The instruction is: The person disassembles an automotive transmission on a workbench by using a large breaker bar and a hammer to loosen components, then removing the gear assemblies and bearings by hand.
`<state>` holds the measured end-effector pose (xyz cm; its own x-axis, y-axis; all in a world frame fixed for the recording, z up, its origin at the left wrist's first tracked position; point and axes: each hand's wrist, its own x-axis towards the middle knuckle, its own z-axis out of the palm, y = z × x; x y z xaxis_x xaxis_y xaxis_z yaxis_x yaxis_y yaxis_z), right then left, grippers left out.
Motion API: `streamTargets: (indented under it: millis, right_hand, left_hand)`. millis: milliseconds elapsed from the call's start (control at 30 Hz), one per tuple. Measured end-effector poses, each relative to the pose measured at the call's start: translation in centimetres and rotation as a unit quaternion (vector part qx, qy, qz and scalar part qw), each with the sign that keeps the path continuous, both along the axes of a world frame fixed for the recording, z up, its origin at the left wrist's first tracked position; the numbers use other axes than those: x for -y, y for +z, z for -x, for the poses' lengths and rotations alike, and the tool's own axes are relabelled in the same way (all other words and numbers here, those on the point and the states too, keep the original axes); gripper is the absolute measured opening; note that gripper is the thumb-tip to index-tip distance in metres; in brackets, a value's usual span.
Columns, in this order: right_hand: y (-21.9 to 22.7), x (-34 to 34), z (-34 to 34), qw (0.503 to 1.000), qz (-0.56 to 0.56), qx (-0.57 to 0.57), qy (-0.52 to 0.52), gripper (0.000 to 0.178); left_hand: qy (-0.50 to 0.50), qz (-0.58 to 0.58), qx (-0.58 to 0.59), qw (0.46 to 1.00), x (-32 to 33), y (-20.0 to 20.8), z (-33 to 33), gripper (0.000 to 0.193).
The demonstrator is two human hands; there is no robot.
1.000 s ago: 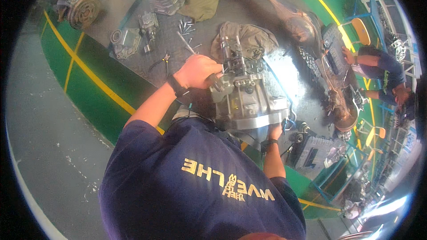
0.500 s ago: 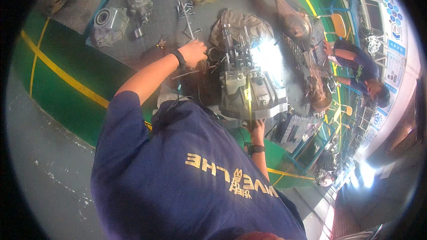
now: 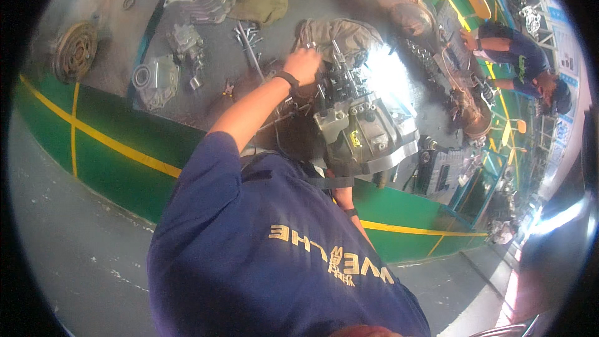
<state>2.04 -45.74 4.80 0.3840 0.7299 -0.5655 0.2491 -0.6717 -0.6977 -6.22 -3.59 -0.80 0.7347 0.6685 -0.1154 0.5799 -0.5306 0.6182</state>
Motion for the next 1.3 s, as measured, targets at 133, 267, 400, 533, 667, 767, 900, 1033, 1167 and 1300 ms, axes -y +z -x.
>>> streamTargets:
  millis: [133,267,400,533,667,767,900,1033,1167,1300]
  right_hand:
    - [0.6,-1.9,1.6,0.983,-0.121,0.138,-0.008,0.037]
    - [1.6,-2.7,1.7,0.961,-0.146,0.229,-0.045,0.024]
    - [2.6,-1.8,-2.0,0.975,-0.147,0.158,-0.059,0.020]
    - [6.1,-4.2,-2.2,0.962,-0.205,0.105,-0.146,0.019]
    - [8.0,-3.4,-6.7,0.972,-0.074,0.204,-0.088,0.017]
    - [11.9,-7.0,-12.0,0.950,-0.125,0.271,-0.089,0.043]
    - [17.1,-11.3,-16.0,0.926,-0.081,0.054,-0.364,0.032]
    - [20.3,-14.0,-15.7,0.859,-0.182,-0.053,-0.476,0.041]
    - [17.1,-12.4,-16.6,0.807,-0.168,-0.171,-0.540,0.043]
    - [15.2,-12.2,-16.1,0.842,-0.115,-0.160,-0.503,0.035]
  left_hand:
    - [-0.200,-0.228,-0.124,0.945,-0.5,-3.0,-3.7,0.028]
    - [-0.291,-0.308,-0.149,0.893,-2.1,-5.0,-5.7,0.025]
    - [-0.319,-0.252,-0.225,0.885,-3.3,-4.6,-7.8,0.027]
    - [-0.354,-0.212,-0.244,0.878,-3.0,-4.9,-7.9,0.031]
    - [-0.326,-0.134,-0.227,0.908,-2.8,-4.4,-6.8,0.024]
    - [-0.304,-0.083,-0.227,0.921,-1.5,-3.9,-5.3,0.026]
    - [-0.307,-0.107,-0.074,0.943,-3.7,2.1,-5.8,0.022]
    - [-0.355,-0.092,-0.008,0.930,-6.4,6.7,-6.7,0.019]
    - [-0.374,-0.116,-0.033,0.919,-7.3,5.5,-7.2,0.013]
    - [-0.346,-0.100,-0.017,0.933,-7.2,3.3,-6.8,0.010]
